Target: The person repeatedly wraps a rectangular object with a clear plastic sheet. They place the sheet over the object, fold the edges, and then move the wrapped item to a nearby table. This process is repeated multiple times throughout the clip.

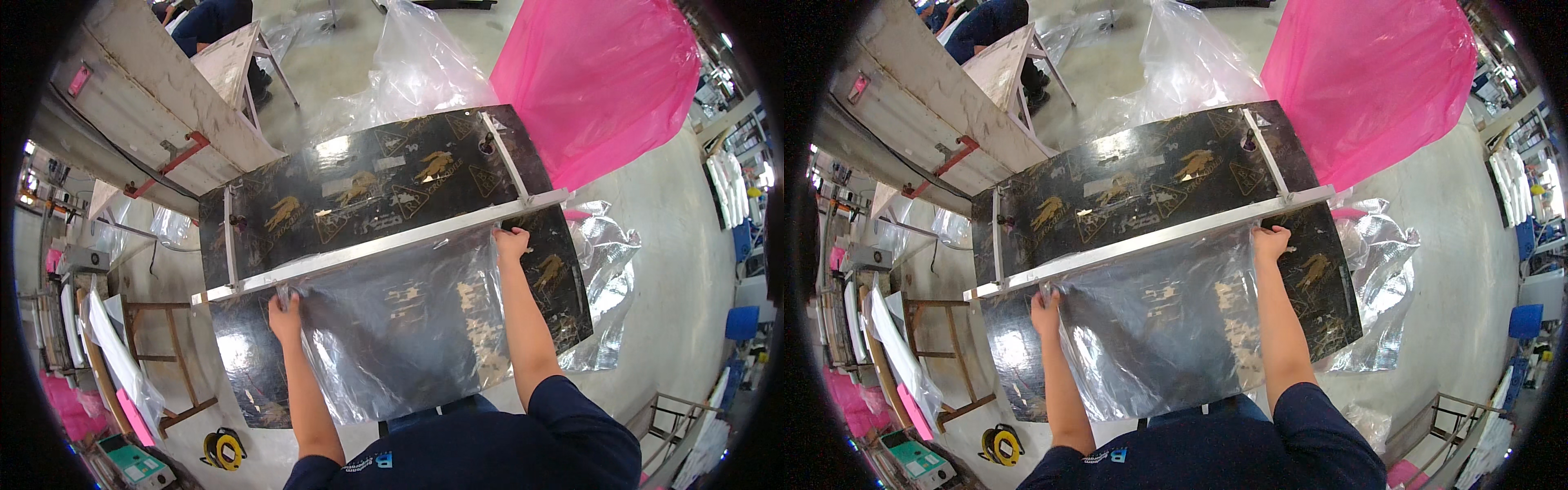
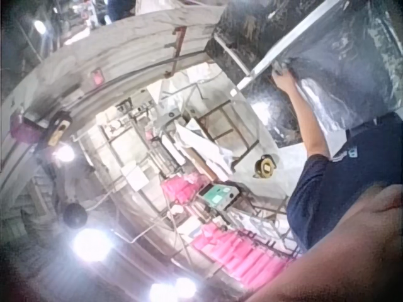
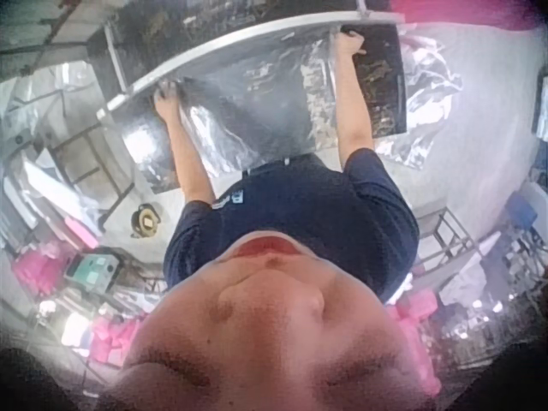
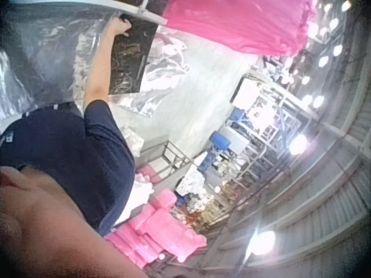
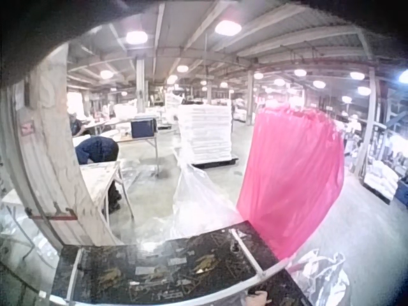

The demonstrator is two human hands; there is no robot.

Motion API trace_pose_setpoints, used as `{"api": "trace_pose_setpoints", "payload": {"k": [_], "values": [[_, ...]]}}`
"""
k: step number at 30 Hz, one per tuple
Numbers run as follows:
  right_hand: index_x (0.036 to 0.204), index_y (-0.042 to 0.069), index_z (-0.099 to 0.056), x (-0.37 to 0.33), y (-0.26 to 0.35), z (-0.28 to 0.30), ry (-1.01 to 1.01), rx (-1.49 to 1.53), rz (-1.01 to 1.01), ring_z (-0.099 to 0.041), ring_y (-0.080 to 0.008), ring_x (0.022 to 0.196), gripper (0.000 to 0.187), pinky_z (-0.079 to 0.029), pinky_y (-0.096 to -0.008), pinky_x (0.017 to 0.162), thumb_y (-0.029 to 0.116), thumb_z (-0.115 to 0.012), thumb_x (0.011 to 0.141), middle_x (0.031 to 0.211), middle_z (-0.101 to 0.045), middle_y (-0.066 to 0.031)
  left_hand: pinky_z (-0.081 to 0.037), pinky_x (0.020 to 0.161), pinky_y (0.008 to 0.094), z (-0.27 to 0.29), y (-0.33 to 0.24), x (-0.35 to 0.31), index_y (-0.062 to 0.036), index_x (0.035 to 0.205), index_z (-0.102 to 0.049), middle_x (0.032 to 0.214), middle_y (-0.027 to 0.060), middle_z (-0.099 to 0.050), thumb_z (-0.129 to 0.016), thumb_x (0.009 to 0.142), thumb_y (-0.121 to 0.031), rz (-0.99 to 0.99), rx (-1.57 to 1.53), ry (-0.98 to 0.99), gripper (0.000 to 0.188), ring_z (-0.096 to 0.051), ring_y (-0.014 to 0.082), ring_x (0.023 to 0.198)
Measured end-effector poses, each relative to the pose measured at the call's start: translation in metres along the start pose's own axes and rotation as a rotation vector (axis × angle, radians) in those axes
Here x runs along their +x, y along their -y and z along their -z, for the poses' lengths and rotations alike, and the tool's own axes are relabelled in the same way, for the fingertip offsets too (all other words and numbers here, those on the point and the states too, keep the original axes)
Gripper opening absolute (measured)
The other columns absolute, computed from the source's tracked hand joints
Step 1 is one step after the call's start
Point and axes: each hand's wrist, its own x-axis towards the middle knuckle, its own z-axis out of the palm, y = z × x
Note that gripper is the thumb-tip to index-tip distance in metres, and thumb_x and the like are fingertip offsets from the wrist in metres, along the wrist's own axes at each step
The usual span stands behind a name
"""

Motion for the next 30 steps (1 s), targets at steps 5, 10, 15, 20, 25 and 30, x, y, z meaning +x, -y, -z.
{"api": "trace_pose_setpoints", "payload": {"k": [5, 10, 15, 20, 25, 30], "values": [[0.097, -0.002, -0.034, -0.007, 0.020, -0.005, 0.043, 0.233, -0.101, -0.056, -0.0182, 0.064, 0.045, -0.048, -0.0280, 0.056, -0.009, -0.062, 0.063, 0.081, -0.055, -0.0151, -0.039, 0.056, 0.0318, 0.016, -0.019, -0.028, 0.0005, 0.076, -0.056, 0.064, 0.0095, -0.055, -0.065, 0.073, -0.016, -0.031, 0.137, 0.110, 0.019, -0.047, 0.0212, 0.056], [0.095, -0.001, -0.036, -0.015, 0.037, 0.004, 0.016, 0.016, 0.095, -0.057, -0.0234, 0.070, 0.036, -0.046, -0.0331, 0.062, -0.008, -0.058, 0.067, 0.082, -0.056, -0.0154, -0.038, 0.053, 0.0292, -0.001, -0.036, -0.017, 0.0007, 0.074, -0.054, 0.059, 0.0062, -0.050, -0.063, 0.075, -0.014, -0.038, -0.061, -0.051, 0.017, -0.042, 0.0149, 0.052], [0.088, -0.001, -0.051, -0.021, 0.122, -0.003, 0.076, -0.459, 0.915, -0.055, -0.0310, 0.074, 0.020, -0.043, -0.0386, 0.070, -0.001, -0.055, 0.069, 0.077, -0.057, -0.0128, -0.037, 0.051, 0.0284, -0.012, -0.043, -0.027, -0.0004, 0.078, -0.053, 0.061, 0.0056, -0.048, -0.062, 0.077, -0.011, -0.117, -0.093, -0.199, 0.014, -0.041, 0.0144, 0.052], [0.093, 0.001, -0.060, 0.054, 0.141, -0.068, 0.698, -1.415, 0.622, -0.059, -0.0307, 0.082, 0.029, -0.047, -0.0381, 0.074, 0.015, -0.062, 0.067, 0.092, -0.062, -0.0140, -0.037, 0.050, 0.0285, -0.019, -0.036, -0.022, 0.0002, 0.081, -0.052, 0.065, 0.0066, -0.048, -0.061, 0.077, -0.009, -0.184, -0.028, -0.195, 0.013, -0.043, 0.0158, 0.054], [0.092, 0.005, -0.065, 0.052, 0.152, -0.100, 1.045, -1.783, -0.026, -0.062, -0.0225, 0.082, 0.030, -0.047, -0.0394, 0.071, 0.026, -0.063, 0.070, 0.088, -0.065, -0.0097, -0.038, 0.053, 0.0286, -0.014, -0.032, -0.023, 0.0000, 0.082, -0.052, 0.070, 0.0070, -0.050, -0.062, 0.075, -0.006, -0.075, -0.048, -0.143, 0.014, -0.045, 0.0173, 0.058], [0.065, 0.001, -0.065, 0.093, 0.102, -0.112, 1.319, -1.711, 0.405, -0.056, -0.0158, 0.050, 0.008, -0.047, -0.0333, 0.049, 0.004, -0.065, 0.058, 0.060, -0.060, -0.0083, -0.038, 0.069, 0.0329, -0.011, -0.039, -0.021, -0.0029, 0.094, -0.049, 0.087, 0.0068, -0.051, -0.063, 0.074, -0.007, -0.313, -0.041, -0.445, 0.025, -0.046, 0.0217, 0.079]]}}
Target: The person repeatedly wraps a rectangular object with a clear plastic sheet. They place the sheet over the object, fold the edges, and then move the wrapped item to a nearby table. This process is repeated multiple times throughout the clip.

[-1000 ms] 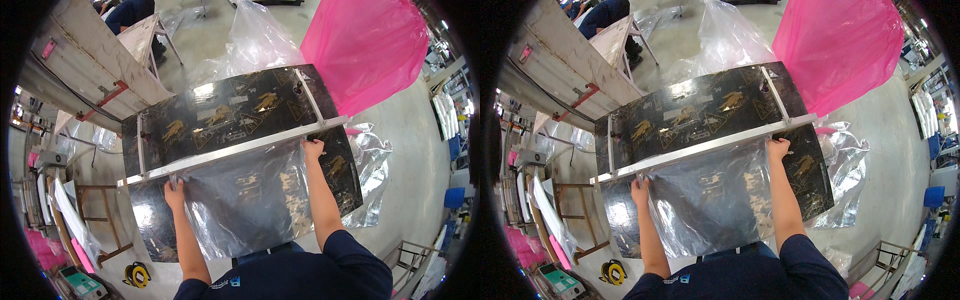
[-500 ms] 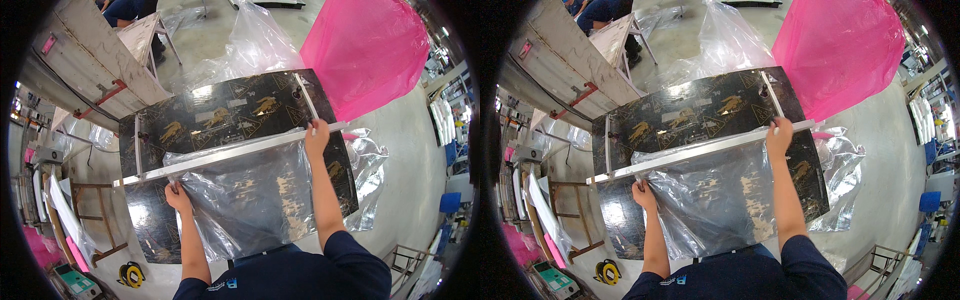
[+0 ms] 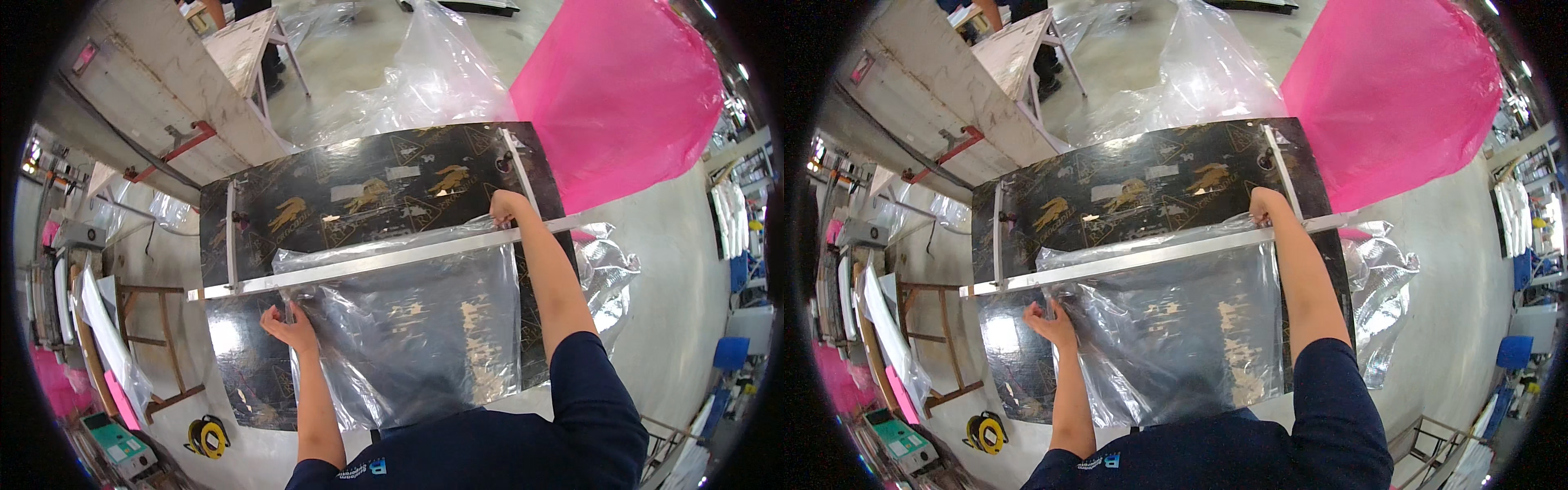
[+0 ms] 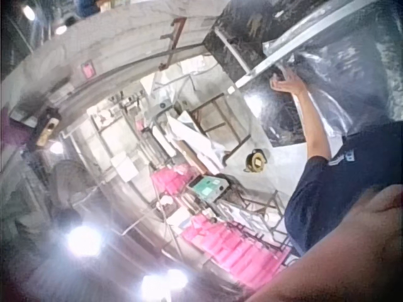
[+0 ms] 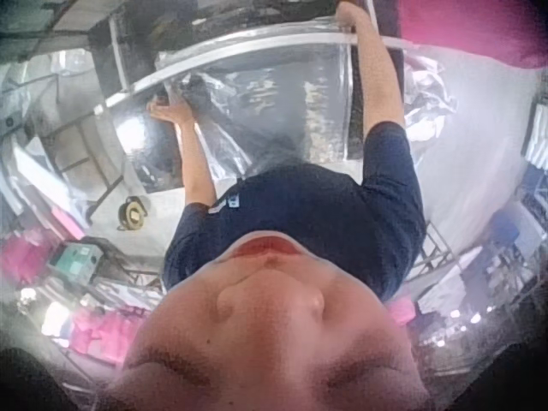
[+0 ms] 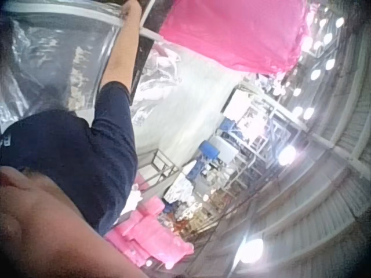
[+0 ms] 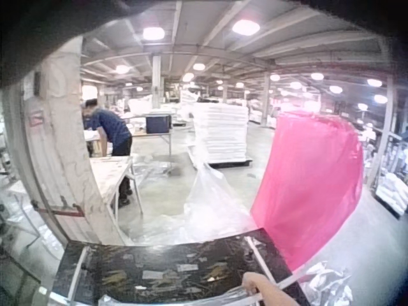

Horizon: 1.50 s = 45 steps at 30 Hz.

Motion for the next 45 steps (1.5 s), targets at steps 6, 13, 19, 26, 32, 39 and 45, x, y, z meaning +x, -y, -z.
{"api": "trace_pose_setpoints", "payload": {"k": [6, 13, 19, 26, 32, 39, 45], "values": [[0.067, 0.002, -0.066, -0.001, -0.011, -0.013, -0.259, 0.009, -0.035, -0.062, -0.0257, 0.064, 0.014, -0.049, -0.0347, 0.061, 0.011, -0.066, 0.058, 0.070, -0.062, -0.0167, -0.028, 0.088, 0.0451, -0.023, -0.066, 0.122, -0.0074, 0.105, -0.052, 0.104, 0.0079, -0.055, -0.068, 0.072, -0.027, -0.324, 0.354, 0.511, 0.042, -0.044, 0.0274, 0.105], [0.071, -0.001, -0.065, -0.028, 0.015, 0.006, -0.253, -0.171, -0.020, -0.062, -0.0307, 0.073, 0.020, -0.050, -0.0389, 0.065, 0.016, -0.067, 0.060, 0.076, -0.062, -0.0200, -0.030, 0.089, 0.0511, -0.104, -0.008, 0.169, -0.0140, 0.085, -0.063, 0.091, 0.0037, -0.062, -0.073, 0.062, -0.034, -0.167, 0.852, 1.357, 0.033, -0.056, 0.0236, 0.092], [0.082, 0.001, -0.065, -0.048, 0.008, 0.014, -0.482, -0.142, -0.096, -0.061, -0.0315, 0.084, 0.018, -0.050, -0.0380, 0.072, 0.004, -0.061, 0.065, 0.087, -0.062, -0.0175, -0.039, 0.072, 0.0515, -0.113, -0.004, 0.180, -0.0110, 0.080, -0.063, 0.085, 0.0106, -0.060, -0.061, 0.074, -0.026, -0.335, 0.676, 1.004, 0.017, -0.059, 0.0275, 0.084], [0.081, 0.003, -0.065, -0.035, -0.010, -0.001, -0.561, -0.142, -0.132, -0.061, -0.0315, 0.083, 0.016, -0.049, -0.0382, 0.071, 0.002, -0.059, 0.066, 0.085, -0.063, -0.0169, -0.046, 0.061, 0.0343, -0.113, -0.013, 0.157, 0.0019, 0.068, -0.056, 0.067, 0.0145, -0.061, -0.076, 0.062, -0.027, -0.297, 0.362, 1.337, 0.036, -0.059, 0.0254, 0.064], [0.081, 0.004, -0.064, -0.048, 0.008, 0.014, -0.695, -0.040, -0.065, -0.060, -0.0331, 0.081, 0.017, -0.049, -0.0393, 0.071, 0.000, -0.056, 0.067, 0.084, -0.061, -0.0189, -0.044, 0.056, 0.0337, -0.117, 0.005, 0.161, -0.0006, 0.066, -0.054, 0.061, 0.0123, -0.059, -0.073, 0.059, -0.009, -0.098, 0.125, 1.005, 0.022, -0.056, 0.0240, 0.057], [0.088, 0.004, -0.061, -0.041, 0.016, -0.003, -0.744, -0.014, 0.077, -0.058, -0.0336, 0.080, 0.021, -0.047, -0.0398, 0.067, -0.001, -0.055, 0.068, 0.088, -0.058, -0.0190, -0.046, 0.057, 0.0343, -0.116, 0.010, 0.159, -0.0043, 0.063, -0.055, 0.064, 0.0112, -0.061, -0.069, 0.061, -0.008, 0.058, 0.410, 1.116, 0.015, -0.062, 0.0259, 0.066], [0.087, 0.002, -0.052, -0.148, 0.045, -0.063, -1.592, 0.668, 0.110, -0.051, -0.0254, 0.069, 0.014, -0.042, -0.0334, 0.059, 0.005, -0.058, 0.074, 0.082, -0.050, -0.0116, -0.047, 0.068, 0.0363, -0.106, -0.013, 0.156, -0.0074, 0.066, -0.058, 0.072, 0.0053, -0.065, -0.072, 0.063, -0.017, -0.163, 0.681, 1.072, 0.017, -0.063, 0.0218, 0.073]]}}
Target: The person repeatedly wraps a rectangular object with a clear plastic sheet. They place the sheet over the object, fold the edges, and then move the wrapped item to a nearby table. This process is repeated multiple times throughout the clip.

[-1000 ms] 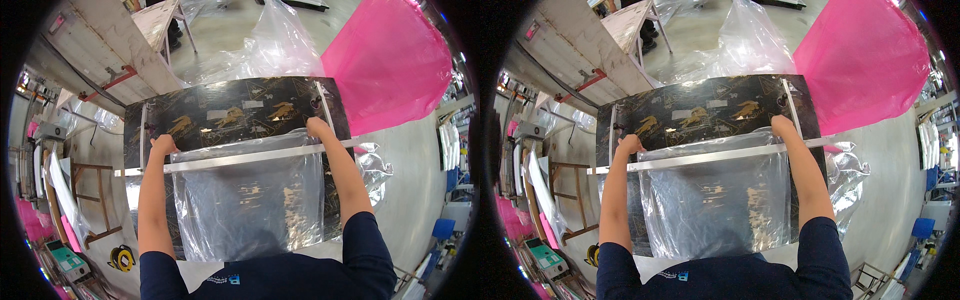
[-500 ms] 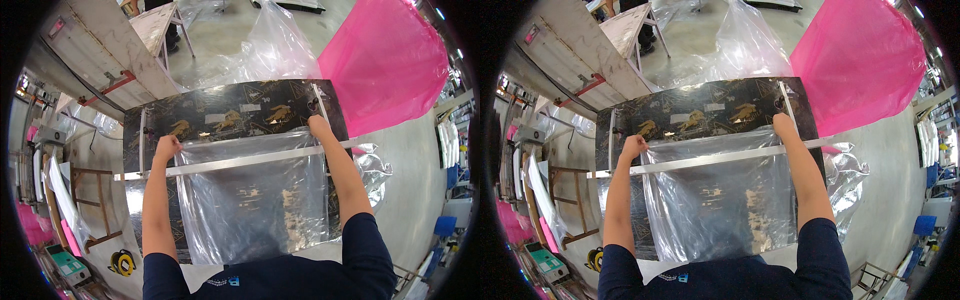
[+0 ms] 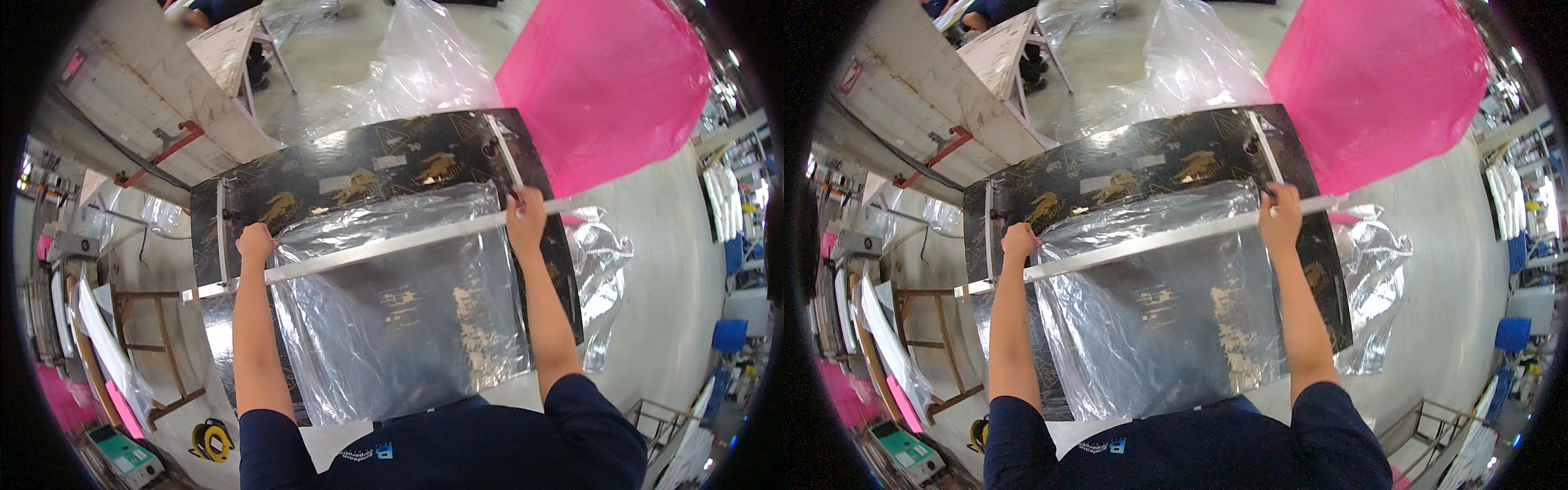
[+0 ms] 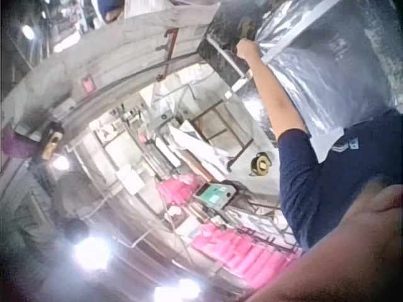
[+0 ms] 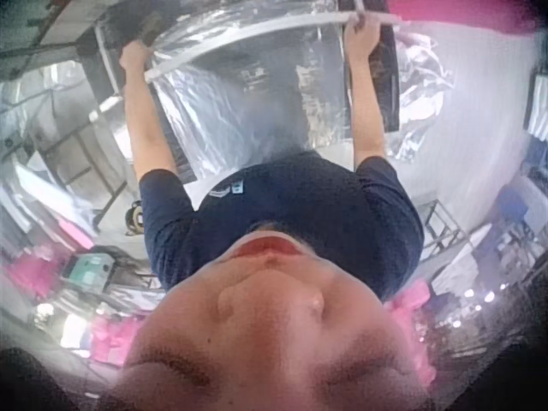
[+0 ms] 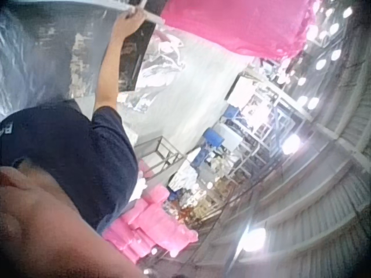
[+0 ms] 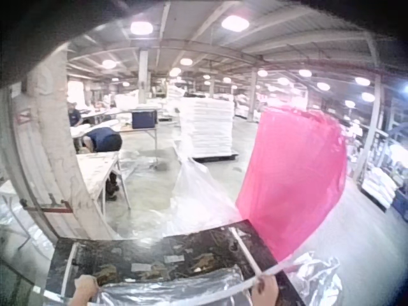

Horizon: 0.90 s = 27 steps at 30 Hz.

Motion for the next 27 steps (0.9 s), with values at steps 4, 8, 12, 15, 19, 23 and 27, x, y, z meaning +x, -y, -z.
{"api": "trace_pose_setpoints", "payload": {"k": [4, 8, 12, 15, 19, 23, 27], "values": [[0.081, 0.003, -0.051, -0.143, -0.023, 0.054, 0.032, -0.248, -0.365, -0.048, -0.0263, 0.066, 0.017, -0.040, -0.0347, 0.059, 0.012, -0.063, 0.072, 0.077, -0.048, -0.0112, -0.039, 0.080, 0.0423, 0.010, -0.004, -0.004, -0.0125, 0.080, -0.065, 0.090, 0.0077, -0.064, -0.070, 0.066, -0.023, 0.073, 0.104, 0.106, 0.018, -0.061, 0.0239, 0.088], [0.083, 0.004, -0.050, -0.207, -0.024, 0.055, -0.020, -0.361, -0.249, -0.047, -0.0300, 0.067, 0.029, -0.039, -0.0392, 0.062, 0.017, -0.070, 0.066, 0.076, -0.048, -0.0109, -0.040, 0.078, 0.0426, 0.022, -0.017, -0.038, -0.0096, 0.088, -0.061, 0.089, 0.0074, -0.062, -0.066, 0.070, -0.021, 0.036, 0.048, -0.250, 0.021, -0.060, 0.0246, 0.084], [0.087, 0.003, -0.049, -0.214, -0.041, 0.055, 0.079, -0.340, -0.626, -0.050, -0.0320, 0.078, 0.037, -0.040, -0.0401, 0.066, 0.020, -0.073, 0.063, 0.086, -0.051, -0.0141, -0.044, 0.069, 0.0360, 0.038, -0.027, -0.151, -0.0060, 0.091, -0.057, 0.087, 0.0083, -0.058, -0.060, 0.076, -0.024, -0.144, -0.448, -0.612, 0.024, -0.056, 0.0253, 0.080], [0.088, 0.003, -0.050, -0.202, -0.044, 0.063, 0.061, -0.277, -0.897, -0.052, -0.0331, 0.084, 0.036, -0.042, -0.0407, 0.072, 0.020, -0.073, 0.064, 0.092, -0.052, -0.0160, -0.039, 0.078, 0.0429, -0.027, 0.023, -0.244, 0.0021, 0.107, -0.049, 0.097, 0.0177, -0.051, -0.067, 0.068, -0.042, 0.244, -0.202, -0.479, 0.062, -0.049, 0.0328, 0.090], [0.084, 0.005, -0.056, -0.192, -0.041, 0.067, 0.124, -0.428, -1.036, -0.051, -0.0350, 0.090, 0.027, -0.043, -0.0418, 0.079, 0.023, -0.070, 0.068, 0.095, -0.052, -0.0165, -0.037, 0.079, 0.0397, -0.116, 0.044, -0.337, 0.0027, 0.098, -0.045, 0.096, 0.0184, -0.047, -0.071, 0.064, -0.042, 0.238, -0.188, -0.250, 0.063, -0.045, 0.0313, 0.093], [0.080, 0.007, -0.058, -0.199, -0.040, 0.074, 0.203, -0.487, -0.963, -0.050, -0.0369, 0.092, 0.021, -0.043, -0.0449, 0.078, 0.023, -0.067, 0.070, 0.095, -0.053, -0.0168, -0.041, 0.067, 0.0330, -0.118, 0.056, -0.341, -0.0002, 0.083, -0.048, 0.081, 0.0127, -0.051, -0.073, 0.066, -0.027, 0.062, -0.572, -0.268, 0.041, -0.049, 0.0235, 0.073], [0.080, 0.008, -0.058, -0.212, -0.065, 0.066, 0.124, -0.345, -0.899, -0.056, -0.0319, 0.086, 0.021, -0.044, -0.0424, 0.076, 0.024, -0.067, 0.070, 0.086, -0.058, -0.0153, -0.041, 0.054, 0.0282, -0.129, 0.064, -0.325, -0.0008, 0.075, -0.050, 0.063, 0.0067, -0.052, -0.073, 0.068, -0.021, 0.093, -0.797, -0.290, 0.032, -0.048, 0.0164, 0.056]]}}
